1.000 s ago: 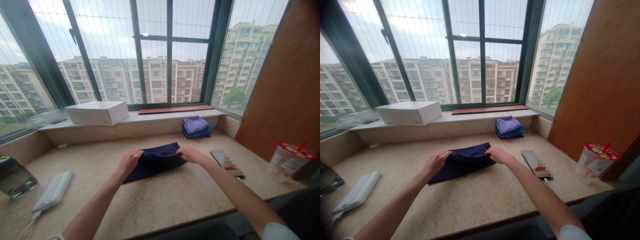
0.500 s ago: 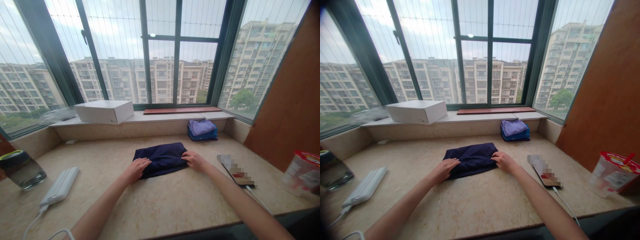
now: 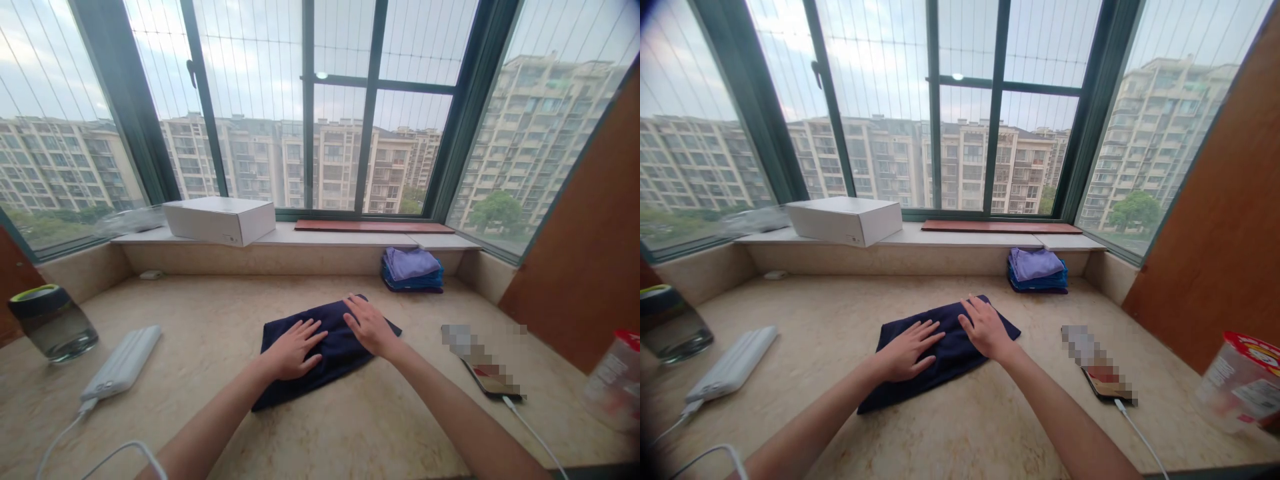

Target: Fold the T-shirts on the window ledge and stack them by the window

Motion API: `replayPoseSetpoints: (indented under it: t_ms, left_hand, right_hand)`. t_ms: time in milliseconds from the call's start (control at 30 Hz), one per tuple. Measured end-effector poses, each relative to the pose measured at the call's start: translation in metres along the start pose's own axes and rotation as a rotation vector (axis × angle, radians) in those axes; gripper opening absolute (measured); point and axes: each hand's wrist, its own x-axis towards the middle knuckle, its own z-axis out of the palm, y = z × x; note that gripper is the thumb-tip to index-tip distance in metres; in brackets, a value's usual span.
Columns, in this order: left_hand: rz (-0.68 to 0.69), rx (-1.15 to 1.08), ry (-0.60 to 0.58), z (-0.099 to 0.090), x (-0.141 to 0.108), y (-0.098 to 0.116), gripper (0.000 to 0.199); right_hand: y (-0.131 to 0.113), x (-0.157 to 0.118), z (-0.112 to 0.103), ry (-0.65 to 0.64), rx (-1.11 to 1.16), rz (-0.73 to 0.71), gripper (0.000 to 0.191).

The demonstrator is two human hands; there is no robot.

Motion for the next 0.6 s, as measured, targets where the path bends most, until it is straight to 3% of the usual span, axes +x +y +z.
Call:
replayPoseSetpoints:
  t_ms: [67, 133, 267, 367, 433, 600]
  left_hand:
    - [-0.074, -0.010, -0.102, 0.008, -0.001, 0.010, 0.062]
    - [-0.126, -0.030, -0.137, 0.010, -0.013, 0.025, 0.067]
    - [-0.111, -0.060, -0.091, 0.003, -0.046, 0.046, 0.067]
    - [-0.095, -0.068, -0.042, 0.004, -0.066, 0.048, 0.063]
    - [-0.156, -0.077, -0.028, 0.010, -0.073, 0.051, 0.063]
    - [-0.272, -0.108, 0.002, 0.026, -0.084, 0.080, 0.069]
  right_hand:
    - [-0.011, 0.009, 0.015, -0.205, -0.044, 0.080, 0.063]
    - [-0.016, 0.017, 0.027, -0.321, -0.058, 0.110, 0.066]
    - [-0.021, 0.032, 0.047, -0.278, -0.070, 0.039, 0.069]
    - [-0.022, 0.045, 0.055, -0.325, -0.089, -0.127, 0.064]
    - [-0.024, 0.055, 0.055, -0.348, -0.092, -0.219, 0.059]
    - [-0.042, 0.070, 0.056, -0.239, -0.139, -0.211, 0.054]
